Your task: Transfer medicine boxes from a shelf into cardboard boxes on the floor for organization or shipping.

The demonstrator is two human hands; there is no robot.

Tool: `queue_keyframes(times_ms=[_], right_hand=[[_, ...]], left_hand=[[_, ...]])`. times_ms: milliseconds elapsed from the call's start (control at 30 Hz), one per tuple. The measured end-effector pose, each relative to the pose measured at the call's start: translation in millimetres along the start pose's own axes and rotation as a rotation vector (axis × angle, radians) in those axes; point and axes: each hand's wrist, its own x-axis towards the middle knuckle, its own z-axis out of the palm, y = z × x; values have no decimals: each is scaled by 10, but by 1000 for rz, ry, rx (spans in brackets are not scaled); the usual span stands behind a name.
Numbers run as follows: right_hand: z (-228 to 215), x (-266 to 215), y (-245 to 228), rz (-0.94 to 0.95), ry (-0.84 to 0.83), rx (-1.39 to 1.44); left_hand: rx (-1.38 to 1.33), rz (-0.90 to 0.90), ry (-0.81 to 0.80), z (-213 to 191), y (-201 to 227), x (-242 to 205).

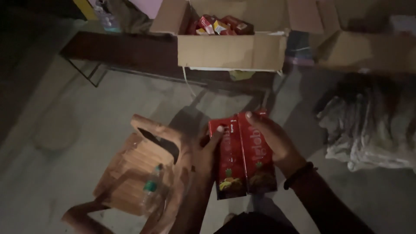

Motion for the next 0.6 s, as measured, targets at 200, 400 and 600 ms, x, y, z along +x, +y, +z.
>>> queue_keyframes(times_ms=[200,400,600], right_hand=[[-528,1187,-152,61,46,-71],[-1171,2299,-460,10,85,-203],[-1482,2926,-872,35,-30,-84]], left_hand=[[-77,56,18,462,-95,910],[-72,45,107,1109,-16,1775],[-99,57,139,1587,53,2322]])
